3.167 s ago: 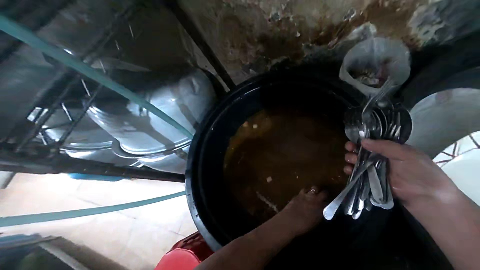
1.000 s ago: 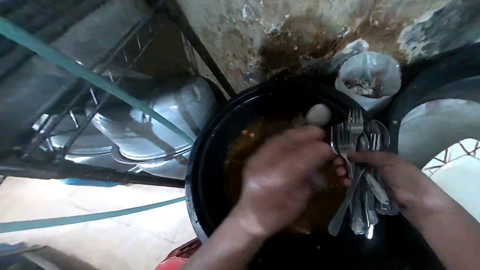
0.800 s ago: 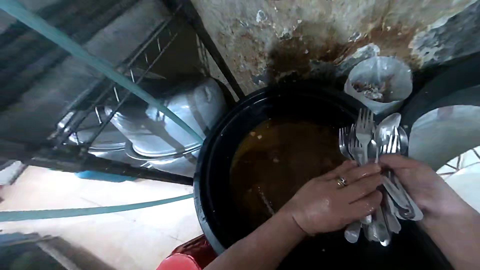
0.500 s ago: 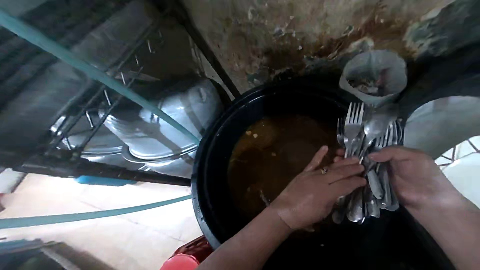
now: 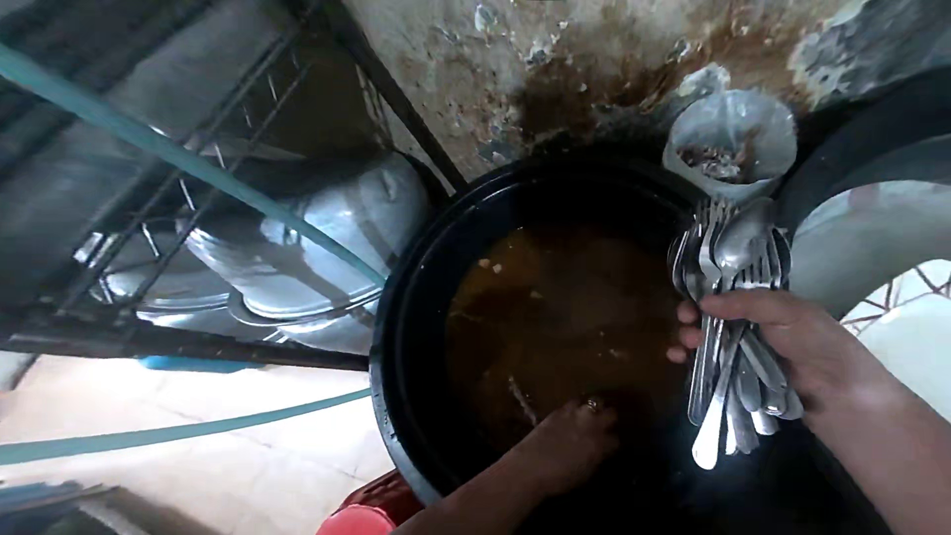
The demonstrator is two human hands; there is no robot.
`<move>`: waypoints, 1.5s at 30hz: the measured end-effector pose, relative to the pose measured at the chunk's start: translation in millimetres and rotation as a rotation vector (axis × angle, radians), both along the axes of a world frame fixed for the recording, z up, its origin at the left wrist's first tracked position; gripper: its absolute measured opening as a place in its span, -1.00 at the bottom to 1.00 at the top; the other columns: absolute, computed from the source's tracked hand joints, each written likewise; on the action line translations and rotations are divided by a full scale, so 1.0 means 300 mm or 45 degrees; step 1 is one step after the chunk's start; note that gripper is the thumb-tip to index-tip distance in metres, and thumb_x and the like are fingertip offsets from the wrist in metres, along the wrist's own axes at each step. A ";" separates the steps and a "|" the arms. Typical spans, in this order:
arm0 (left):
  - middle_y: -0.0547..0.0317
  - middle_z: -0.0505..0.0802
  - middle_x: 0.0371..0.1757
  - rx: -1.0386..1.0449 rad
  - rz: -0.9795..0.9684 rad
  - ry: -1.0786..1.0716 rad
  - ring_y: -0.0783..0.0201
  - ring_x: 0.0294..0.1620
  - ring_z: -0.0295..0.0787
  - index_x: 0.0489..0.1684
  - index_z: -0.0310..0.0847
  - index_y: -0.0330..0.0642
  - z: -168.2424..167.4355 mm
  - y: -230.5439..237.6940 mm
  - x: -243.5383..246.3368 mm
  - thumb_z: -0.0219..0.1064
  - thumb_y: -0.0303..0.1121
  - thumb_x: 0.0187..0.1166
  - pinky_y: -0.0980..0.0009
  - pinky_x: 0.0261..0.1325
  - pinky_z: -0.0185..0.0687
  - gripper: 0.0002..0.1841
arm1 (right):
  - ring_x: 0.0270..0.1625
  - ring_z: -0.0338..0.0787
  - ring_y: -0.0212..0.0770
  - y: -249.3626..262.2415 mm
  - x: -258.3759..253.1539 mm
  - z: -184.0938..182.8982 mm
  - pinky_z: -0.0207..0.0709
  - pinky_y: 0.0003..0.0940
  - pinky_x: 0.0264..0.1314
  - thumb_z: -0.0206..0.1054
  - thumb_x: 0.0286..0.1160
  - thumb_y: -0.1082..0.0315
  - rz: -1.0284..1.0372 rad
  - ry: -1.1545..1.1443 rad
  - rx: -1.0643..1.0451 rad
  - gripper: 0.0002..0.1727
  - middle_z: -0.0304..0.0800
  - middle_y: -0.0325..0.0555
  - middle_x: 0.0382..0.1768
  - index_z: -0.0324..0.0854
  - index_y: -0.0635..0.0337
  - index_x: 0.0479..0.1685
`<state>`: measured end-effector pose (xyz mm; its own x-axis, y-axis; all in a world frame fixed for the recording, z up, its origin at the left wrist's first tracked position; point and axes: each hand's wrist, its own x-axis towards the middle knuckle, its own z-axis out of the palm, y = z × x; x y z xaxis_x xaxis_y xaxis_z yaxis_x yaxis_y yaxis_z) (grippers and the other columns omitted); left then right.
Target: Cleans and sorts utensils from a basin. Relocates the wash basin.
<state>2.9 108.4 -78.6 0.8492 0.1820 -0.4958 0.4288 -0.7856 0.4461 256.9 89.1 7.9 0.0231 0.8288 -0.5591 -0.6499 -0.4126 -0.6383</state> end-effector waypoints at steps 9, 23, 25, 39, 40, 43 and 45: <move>0.21 0.87 -0.06 0.032 1.193 -0.557 0.38 -0.10 0.81 -0.10 0.83 -0.17 0.297 0.189 -0.071 0.38 -0.37 0.65 0.31 0.06 0.77 -0.88 | -0.50 0.72 -0.31 0.009 0.006 -0.015 0.77 -0.34 -0.39 0.09 0.57 0.39 0.100 -0.034 0.009 -0.79 0.72 -0.13 -0.38 0.66 0.17 -0.26; 0.16 0.79 -0.28 -1.152 2.090 -1.489 0.28 -0.35 0.83 0.19 0.50 -0.13 0.284 0.089 0.167 0.15 -0.54 0.74 0.35 -0.18 0.86 -0.80 | -0.12 0.90 -0.14 0.018 -0.002 -0.024 0.83 -0.31 -0.17 0.13 0.62 0.52 -0.111 0.018 0.030 -0.76 0.87 0.05 -0.05 0.65 0.25 0.10; 0.13 0.79 -0.27 -1.283 2.160 -1.397 0.26 -0.36 0.83 0.20 0.50 -0.14 0.244 0.045 0.219 0.18 -0.55 0.72 0.35 -0.20 0.85 -0.79 | -0.03 0.91 -0.09 0.009 0.014 -0.046 0.84 -0.33 -0.09 0.11 0.67 0.50 -0.102 0.108 0.178 -0.75 0.85 0.12 0.04 0.62 0.29 0.17; 0.13 0.80 -0.15 -1.439 2.239 -1.327 0.24 -0.16 0.79 0.16 0.58 -0.12 0.202 -0.032 0.297 0.25 -0.50 0.69 0.28 0.05 0.76 -0.81 | -0.06 0.94 -0.13 -0.006 -0.001 -0.026 0.87 -0.24 -0.09 0.25 0.48 0.47 -0.130 0.017 0.181 -0.73 0.90 0.05 -0.03 0.68 0.22 0.12; 0.15 0.81 -0.11 -1.405 2.132 -1.254 0.26 -0.09 0.78 0.18 0.62 -0.11 0.196 -0.040 0.282 0.27 -0.48 0.68 0.28 0.11 0.72 -0.79 | -0.11 0.92 -0.13 -0.005 -0.002 -0.026 0.86 -0.21 -0.06 0.26 0.50 0.44 -0.136 -0.014 0.159 -0.75 0.89 0.03 -0.08 0.67 0.21 0.09; 0.13 0.90 0.04 -1.191 1.841 -0.947 0.27 0.01 0.83 0.44 0.56 -0.11 0.195 0.022 0.202 0.23 -0.39 0.75 0.30 0.15 0.73 -0.67 | -0.28 0.87 -0.17 0.002 0.001 -0.027 0.85 -0.20 -0.15 0.22 0.51 0.41 -0.162 -0.024 0.105 -0.78 0.83 0.00 -0.19 0.66 0.21 0.04; 0.22 0.86 0.18 -0.812 1.620 -0.624 0.35 0.10 0.81 0.48 0.54 -0.06 0.197 0.103 0.144 0.23 -0.29 0.78 0.35 0.20 0.71 -0.65 | -0.30 0.85 -0.19 0.004 0.006 -0.019 0.85 -0.20 -0.18 0.19 0.55 0.41 -0.176 0.039 0.064 -0.80 0.80 -0.04 -0.17 0.63 0.17 0.03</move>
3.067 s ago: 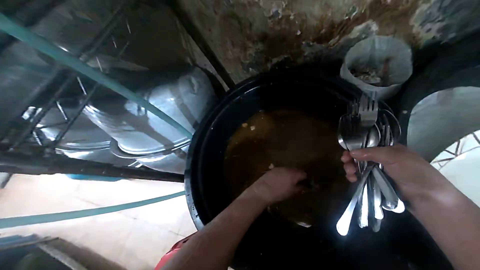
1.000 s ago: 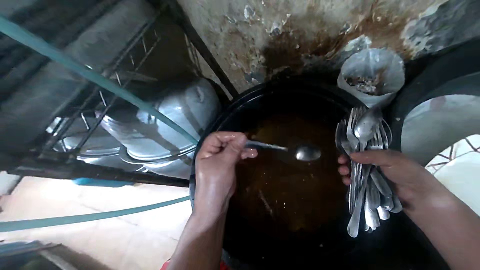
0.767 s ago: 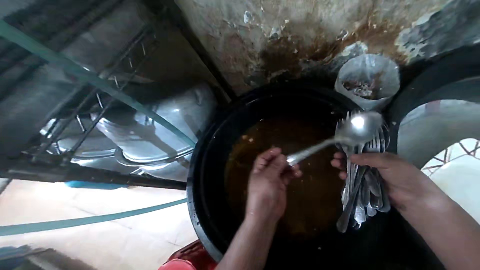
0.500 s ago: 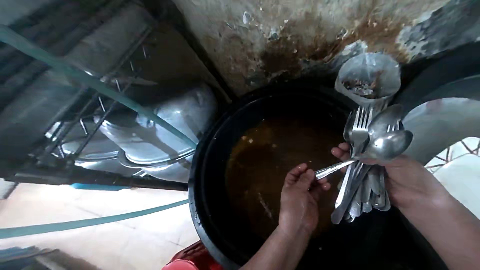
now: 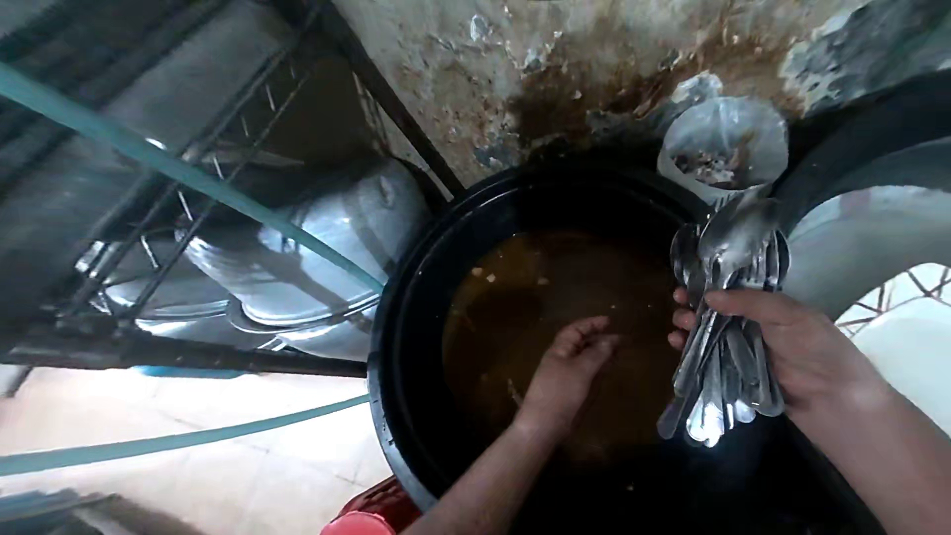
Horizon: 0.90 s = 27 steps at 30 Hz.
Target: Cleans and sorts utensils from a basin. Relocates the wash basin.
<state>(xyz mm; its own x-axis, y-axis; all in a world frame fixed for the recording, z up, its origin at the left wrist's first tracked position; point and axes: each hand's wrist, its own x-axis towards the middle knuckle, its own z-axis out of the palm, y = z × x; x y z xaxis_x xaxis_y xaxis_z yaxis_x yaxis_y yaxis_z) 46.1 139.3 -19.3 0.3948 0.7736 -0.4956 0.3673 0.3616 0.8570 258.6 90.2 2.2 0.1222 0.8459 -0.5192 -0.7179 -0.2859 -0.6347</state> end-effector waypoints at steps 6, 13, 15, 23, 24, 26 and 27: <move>-0.01 0.53 0.67 0.583 -1.386 0.950 -0.16 0.70 0.37 0.53 0.58 -0.05 -0.124 0.015 -0.090 0.21 -0.40 0.71 -0.16 0.65 0.36 -0.59 | -0.31 0.83 -0.27 0.003 0.009 -0.001 0.81 -0.36 -0.30 0.17 0.57 0.35 0.031 0.061 0.002 -0.79 0.77 -0.08 -0.15 0.63 0.13 0.04; 0.07 0.58 0.63 0.650 -1.375 0.942 -0.08 0.59 0.53 0.40 0.67 -0.04 -0.192 0.065 -0.112 0.29 -0.47 0.65 -0.08 0.55 0.52 -0.63 | -0.38 0.80 -0.21 -0.006 0.012 -0.001 0.84 -0.18 -0.27 0.20 0.52 0.38 0.103 0.109 -0.005 -0.83 0.77 -0.05 -0.19 0.63 0.12 -0.04; 0.01 0.68 0.50 0.648 -1.160 0.874 -0.03 0.42 0.69 0.41 0.67 -0.07 -0.133 0.097 -0.112 0.32 -0.39 0.67 -0.03 0.45 0.63 -0.65 | -0.37 0.81 -0.21 -0.005 0.014 -0.006 0.85 -0.15 -0.25 0.26 0.47 0.39 0.107 0.124 0.003 -0.85 0.75 -0.06 -0.20 0.64 0.11 -0.06; 0.04 0.83 0.10 0.274 -0.539 0.692 0.18 -0.08 0.82 0.21 0.72 -0.13 0.003 0.210 -0.152 0.26 -0.16 0.78 0.12 0.02 0.78 -0.71 | -0.53 0.69 -0.33 -0.003 0.006 0.002 0.71 -0.42 -0.44 0.34 0.34 0.38 0.228 0.005 -0.005 -0.92 0.70 -0.12 -0.43 0.66 0.16 -0.25; 0.03 0.83 0.05 0.195 -0.423 0.661 0.18 -0.14 0.81 0.20 0.70 -0.14 -0.002 0.220 -0.156 0.25 -0.16 0.79 0.13 -0.05 0.76 -0.71 | -0.53 0.72 -0.31 -0.004 0.005 0.001 0.73 -0.41 -0.43 0.33 0.36 0.38 0.241 -0.022 0.002 -0.90 0.71 -0.10 -0.46 0.68 0.19 -0.26; 0.01 0.83 0.08 0.090 -0.121 0.465 0.19 -0.11 0.82 0.37 0.59 -0.19 -0.030 0.246 -0.169 0.20 -0.16 0.82 0.17 -0.02 0.78 -0.64 | -0.50 0.75 -0.28 -0.006 0.001 0.008 0.76 -0.39 -0.40 0.28 0.44 0.38 0.252 -0.063 0.003 -0.88 0.75 -0.06 -0.42 0.69 0.22 -0.25; -0.01 0.81 0.19 0.070 0.006 0.327 0.18 0.00 0.83 0.52 0.48 -0.19 -0.049 0.262 -0.175 0.17 -0.14 0.83 0.17 0.08 0.79 -0.57 | -0.48 0.77 -0.28 -0.005 0.000 0.011 0.78 -0.40 -0.39 0.25 0.47 0.38 0.253 -0.070 -0.001 -0.87 0.75 -0.06 -0.40 0.69 0.22 -0.25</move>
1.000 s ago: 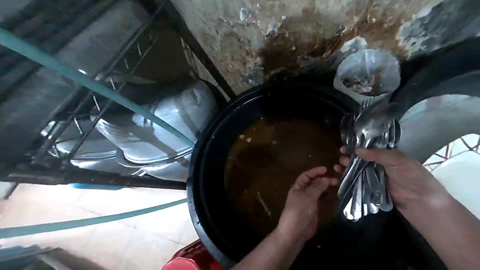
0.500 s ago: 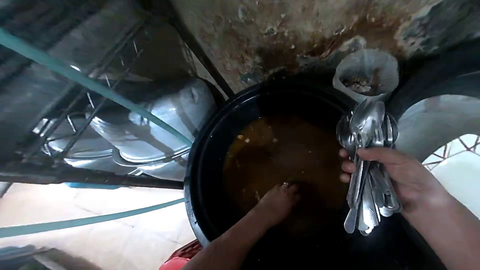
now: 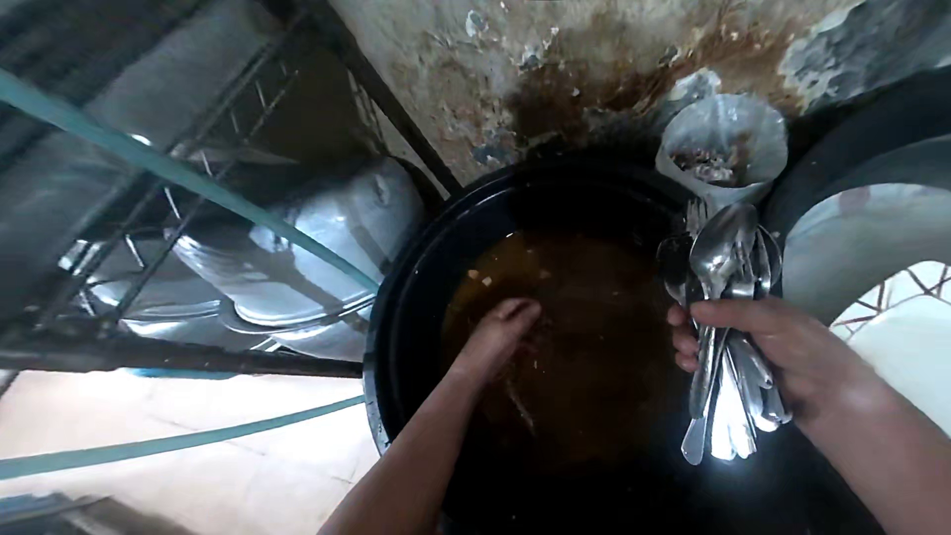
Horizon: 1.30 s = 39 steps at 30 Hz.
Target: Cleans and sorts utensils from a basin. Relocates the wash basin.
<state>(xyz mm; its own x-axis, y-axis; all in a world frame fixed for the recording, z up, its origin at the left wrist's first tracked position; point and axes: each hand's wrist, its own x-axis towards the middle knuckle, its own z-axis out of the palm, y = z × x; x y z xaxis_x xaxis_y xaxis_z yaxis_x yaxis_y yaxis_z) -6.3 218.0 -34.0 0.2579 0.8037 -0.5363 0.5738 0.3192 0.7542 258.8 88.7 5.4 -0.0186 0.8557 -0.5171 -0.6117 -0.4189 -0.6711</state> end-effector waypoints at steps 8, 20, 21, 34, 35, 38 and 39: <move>-0.17 0.65 0.50 0.435 -0.860 0.943 -0.21 0.62 0.47 0.35 0.69 -0.20 -0.165 0.022 0.037 0.29 0.00 0.71 -0.16 0.59 0.45 -0.52 | -0.50 0.78 -0.25 0.012 -0.013 0.001 0.81 -0.33 -0.36 0.21 0.54 0.39 -0.087 -0.013 -0.057 -0.84 0.72 -0.06 -0.50 0.68 0.25 -0.24; -0.15 0.56 0.60 -0.002 -1.043 0.972 -0.23 0.46 0.64 0.70 0.32 -0.11 -0.154 -0.234 0.134 0.18 -0.11 0.79 -0.20 0.43 0.57 -0.45 | -0.50 0.74 -0.26 0.006 -0.022 0.004 0.78 -0.34 -0.36 0.25 0.48 0.45 -0.082 -0.064 -0.016 -0.92 0.74 -0.07 -0.39 0.65 0.23 -0.23; -0.17 0.59 0.57 -0.040 -1.020 0.936 -0.23 0.45 0.65 0.72 0.30 -0.10 -0.154 -0.244 0.136 0.18 -0.14 0.79 -0.20 0.45 0.57 -0.45 | -0.50 0.75 -0.26 0.008 -0.022 0.004 0.79 -0.34 -0.37 0.24 0.49 0.45 -0.078 -0.073 -0.019 -0.91 0.74 -0.07 -0.41 0.65 0.24 -0.24; -0.27 0.73 0.38 -0.252 -1.020 0.814 -0.24 0.42 0.66 0.46 0.58 -0.26 -0.180 -0.265 0.227 0.26 -0.01 0.71 -0.29 0.44 0.49 -0.45 | -0.49 0.77 -0.27 0.006 -0.023 0.002 0.79 -0.36 -0.39 0.25 0.50 0.43 -0.088 -0.100 -0.039 -0.90 0.75 -0.08 -0.40 0.66 0.23 -0.24; -0.27 0.71 0.42 -0.231 -1.058 0.821 -0.25 0.44 0.64 0.52 0.53 -0.25 -0.162 -0.275 0.238 0.24 -0.08 0.73 -0.29 0.44 0.47 -0.48 | -0.48 0.77 -0.27 0.006 -0.025 0.004 0.79 -0.36 -0.39 0.24 0.51 0.44 -0.094 -0.098 -0.044 -0.91 0.75 -0.08 -0.40 0.65 0.23 -0.23; -0.23 0.69 0.45 -0.180 -1.103 0.801 -0.26 0.46 0.62 0.62 0.45 -0.13 -0.145 -0.283 0.258 0.26 -0.17 0.72 -0.31 0.44 0.47 -0.49 | -0.49 0.76 -0.25 0.006 -0.025 0.000 0.79 -0.34 -0.40 0.24 0.51 0.45 -0.103 -0.092 -0.043 -0.91 0.75 -0.06 -0.37 0.65 0.24 -0.22; -0.23 0.70 0.44 -0.192 -1.100 0.778 -0.26 0.45 0.62 0.59 0.47 -0.13 -0.149 -0.280 0.259 0.27 -0.18 0.71 -0.31 0.44 0.47 -0.51 | -0.49 0.75 -0.25 0.005 -0.024 0.000 0.78 -0.33 -0.39 0.24 0.52 0.45 -0.100 -0.086 -0.042 -0.91 0.74 -0.06 -0.37 0.64 0.24 -0.22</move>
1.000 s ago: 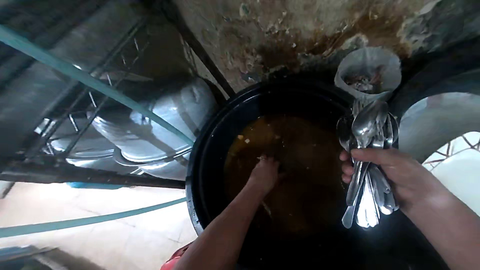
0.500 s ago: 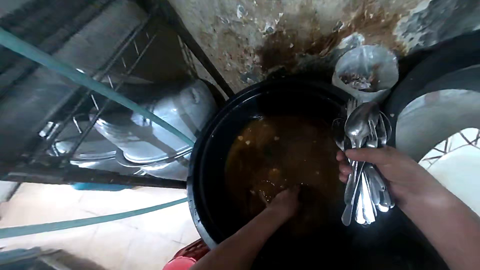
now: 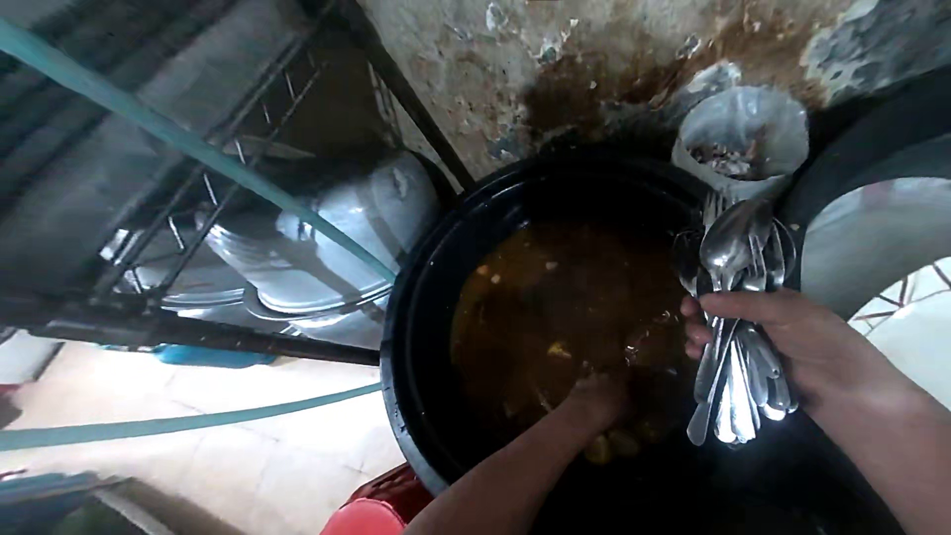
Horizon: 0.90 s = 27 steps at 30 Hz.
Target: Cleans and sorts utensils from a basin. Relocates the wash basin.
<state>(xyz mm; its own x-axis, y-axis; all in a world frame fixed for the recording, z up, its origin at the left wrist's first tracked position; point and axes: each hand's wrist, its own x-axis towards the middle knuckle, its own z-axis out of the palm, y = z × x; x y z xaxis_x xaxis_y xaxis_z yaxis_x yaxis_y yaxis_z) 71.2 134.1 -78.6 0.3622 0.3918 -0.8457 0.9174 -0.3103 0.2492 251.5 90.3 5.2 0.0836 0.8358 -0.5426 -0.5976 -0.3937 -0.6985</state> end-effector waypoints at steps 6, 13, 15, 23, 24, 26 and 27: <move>-0.20 0.79 0.15 -0.113 0.170 -0.258 -0.08 0.12 0.76 0.46 0.54 -0.20 -0.003 0.071 -0.065 0.40 -0.32 0.60 -0.12 0.20 0.64 -0.54 | -0.50 0.78 -0.26 -0.006 0.010 0.004 0.82 -0.32 -0.35 0.24 0.49 0.41 0.009 0.042 0.029 -0.88 0.75 -0.09 -0.47 0.67 0.22 -0.28; -0.16 0.80 0.18 -0.122 0.302 -0.277 -0.04 0.20 0.75 0.37 0.63 -0.20 -0.028 0.078 -0.081 0.35 -0.09 0.68 -0.10 0.34 0.60 -0.56 | -0.42 0.85 -0.14 -0.005 0.002 0.011 0.85 -0.21 -0.27 0.19 0.54 0.44 -0.010 0.024 0.017 -0.87 0.82 0.00 -0.38 0.66 0.24 -0.21; -0.12 0.83 0.15 -0.097 0.350 -0.308 -0.01 0.18 0.78 0.30 0.71 -0.18 -0.027 0.076 -0.083 0.38 -0.14 0.66 -0.07 0.34 0.61 -0.61 | -0.42 0.84 -0.18 -0.006 -0.001 0.013 0.85 -0.23 -0.26 0.19 0.55 0.44 -0.013 0.001 0.000 -0.85 0.81 -0.03 -0.41 0.67 0.25 -0.23; -0.03 0.79 0.09 -0.336 0.580 -0.553 0.24 -0.01 0.74 0.41 0.56 -0.22 -0.025 0.108 -0.124 0.41 -0.34 0.62 0.24 0.12 0.68 -0.58 | -0.44 0.83 -0.16 -0.002 0.000 0.005 0.85 -0.19 -0.27 0.20 0.54 0.45 -0.038 -0.001 0.022 -0.87 0.80 -0.01 -0.38 0.66 0.25 -0.22; -0.03 0.79 0.10 -0.335 0.540 -0.530 0.23 -0.01 0.74 0.40 0.57 -0.22 -0.033 0.107 -0.114 0.41 -0.35 0.60 0.22 0.13 0.69 -0.59 | -0.43 0.82 -0.15 -0.002 0.001 0.006 0.84 -0.19 -0.27 0.19 0.53 0.46 -0.043 0.004 0.024 -0.88 0.80 -0.01 -0.37 0.65 0.24 -0.21; -0.06 0.79 0.14 -0.309 0.520 -0.452 0.17 0.04 0.73 0.42 0.60 -0.19 -0.031 0.105 -0.097 0.39 -0.35 0.62 0.15 0.19 0.65 -0.60 | -0.43 0.83 -0.16 -0.003 0.004 0.004 0.85 -0.20 -0.26 0.19 0.55 0.46 -0.040 0.015 0.020 -0.86 0.80 -0.02 -0.38 0.67 0.24 -0.22; -0.03 0.80 0.11 -0.301 0.563 -0.438 0.20 0.01 0.73 0.41 0.61 -0.17 -0.022 0.105 -0.094 0.38 -0.35 0.64 0.18 0.16 0.65 -0.61 | -0.44 0.83 -0.17 -0.002 0.005 0.003 0.85 -0.21 -0.27 0.19 0.53 0.46 -0.036 0.025 0.020 -0.86 0.81 -0.02 -0.39 0.67 0.25 -0.23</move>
